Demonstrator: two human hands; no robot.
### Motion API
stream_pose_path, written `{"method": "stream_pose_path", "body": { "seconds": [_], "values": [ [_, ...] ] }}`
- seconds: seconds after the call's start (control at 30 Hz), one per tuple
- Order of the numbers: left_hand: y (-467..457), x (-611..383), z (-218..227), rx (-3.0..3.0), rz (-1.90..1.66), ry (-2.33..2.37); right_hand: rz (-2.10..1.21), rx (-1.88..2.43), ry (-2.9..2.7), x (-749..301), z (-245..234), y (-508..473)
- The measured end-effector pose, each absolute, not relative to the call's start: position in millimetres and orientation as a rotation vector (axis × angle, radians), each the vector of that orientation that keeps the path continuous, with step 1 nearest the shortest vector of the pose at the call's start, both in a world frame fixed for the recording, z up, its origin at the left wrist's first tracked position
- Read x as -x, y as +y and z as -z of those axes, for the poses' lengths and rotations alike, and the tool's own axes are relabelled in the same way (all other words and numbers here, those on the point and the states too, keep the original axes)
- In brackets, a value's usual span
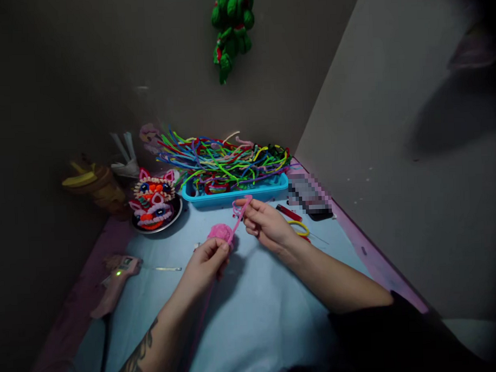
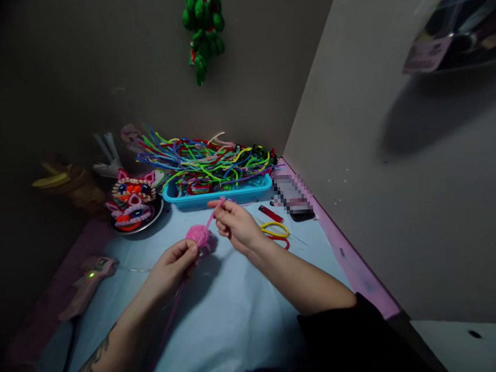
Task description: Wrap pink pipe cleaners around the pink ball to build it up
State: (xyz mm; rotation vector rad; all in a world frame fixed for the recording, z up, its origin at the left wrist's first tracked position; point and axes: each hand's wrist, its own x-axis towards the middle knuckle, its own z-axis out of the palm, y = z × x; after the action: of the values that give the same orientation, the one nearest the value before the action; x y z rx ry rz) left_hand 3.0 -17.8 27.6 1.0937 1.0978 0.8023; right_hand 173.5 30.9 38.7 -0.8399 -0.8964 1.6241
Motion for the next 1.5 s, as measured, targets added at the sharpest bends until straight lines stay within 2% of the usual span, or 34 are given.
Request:
{"method": "stream_pose_path", "body": {
  "seconds": [0.13, 0.5, 1.5],
  "values": [
    [-17.9, -2.4, -27.7, -1.125, -0.741, 1.059, -1.647, 0.805, -0.816, -186.4, -44.1, 35.1],
    [-10.7, 8.4, -29.6, -1.262, -0.668, 1.073, -1.209, 0.759, -0.794, -235.2, -73.1, 53.5],
    [-8.0, 6.2, -15.7, -1.393, -0.559, 1.129, -1.297, 0.789, -0.754, -233.2, -88.8, 36.0]
  ]
}}
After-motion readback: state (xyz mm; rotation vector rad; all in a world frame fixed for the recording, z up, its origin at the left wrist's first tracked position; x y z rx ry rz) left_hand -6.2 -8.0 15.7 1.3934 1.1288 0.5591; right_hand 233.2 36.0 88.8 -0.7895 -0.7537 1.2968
